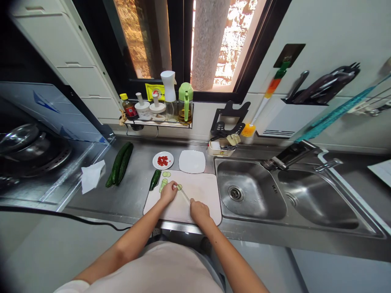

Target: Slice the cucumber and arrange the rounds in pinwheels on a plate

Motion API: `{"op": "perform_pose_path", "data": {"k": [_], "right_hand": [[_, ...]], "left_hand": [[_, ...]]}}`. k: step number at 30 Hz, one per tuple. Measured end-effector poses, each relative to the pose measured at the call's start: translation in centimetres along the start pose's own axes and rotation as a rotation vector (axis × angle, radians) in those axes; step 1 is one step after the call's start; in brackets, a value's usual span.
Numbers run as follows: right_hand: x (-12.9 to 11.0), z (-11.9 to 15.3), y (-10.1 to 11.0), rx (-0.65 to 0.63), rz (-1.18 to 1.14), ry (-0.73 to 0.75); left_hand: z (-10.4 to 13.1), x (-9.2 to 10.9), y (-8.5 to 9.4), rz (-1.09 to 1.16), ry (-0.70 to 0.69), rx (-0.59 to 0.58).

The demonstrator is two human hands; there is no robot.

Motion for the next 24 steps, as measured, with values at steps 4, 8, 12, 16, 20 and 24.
{"op": "perform_pose_path", "data": {"k": [4,8,12,16,20,24], "right_hand": [[-0.2,0.0,0.4,-0.015,0.000,0.000],[-0.2,0.0,0.7,-0.023,0.014,0.010],[-0.1,-0.1,0.9,0.012,0.046,0.027],[0.2,-0.3,1.2,0.023,0.080,0.055],[0.5,-0.4,1.6,0.028,0.105,0.066],[0.8,-0.5,1.9,0.029,0.118,0.076]], "left_hand": [[0.1,0.1,0.1,0.008,0.008,0.001],[0.1,0.1,0.1,-0.001,0.010,-0.006],[0.0,0.1,0.0,-0.006,-0.007,-0.001],[0.0,0.0,-0.1,-0.004,-0.013,0.000],[0.0,0.0,-0.1,-0.009,-0.009,0.001],[0.1,0.0,-0.1,-0.010,-0.018,0.007]]}}
Point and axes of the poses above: each hand's wrist, its own z-axis away from the middle knuckle, its own y-axis out of the back of the hand, x = y × z, the point moved 1 cm from there along -z, towards the middle knuckle, and after that the axes turned 5 degrees about -y, right-handed, at the moved point
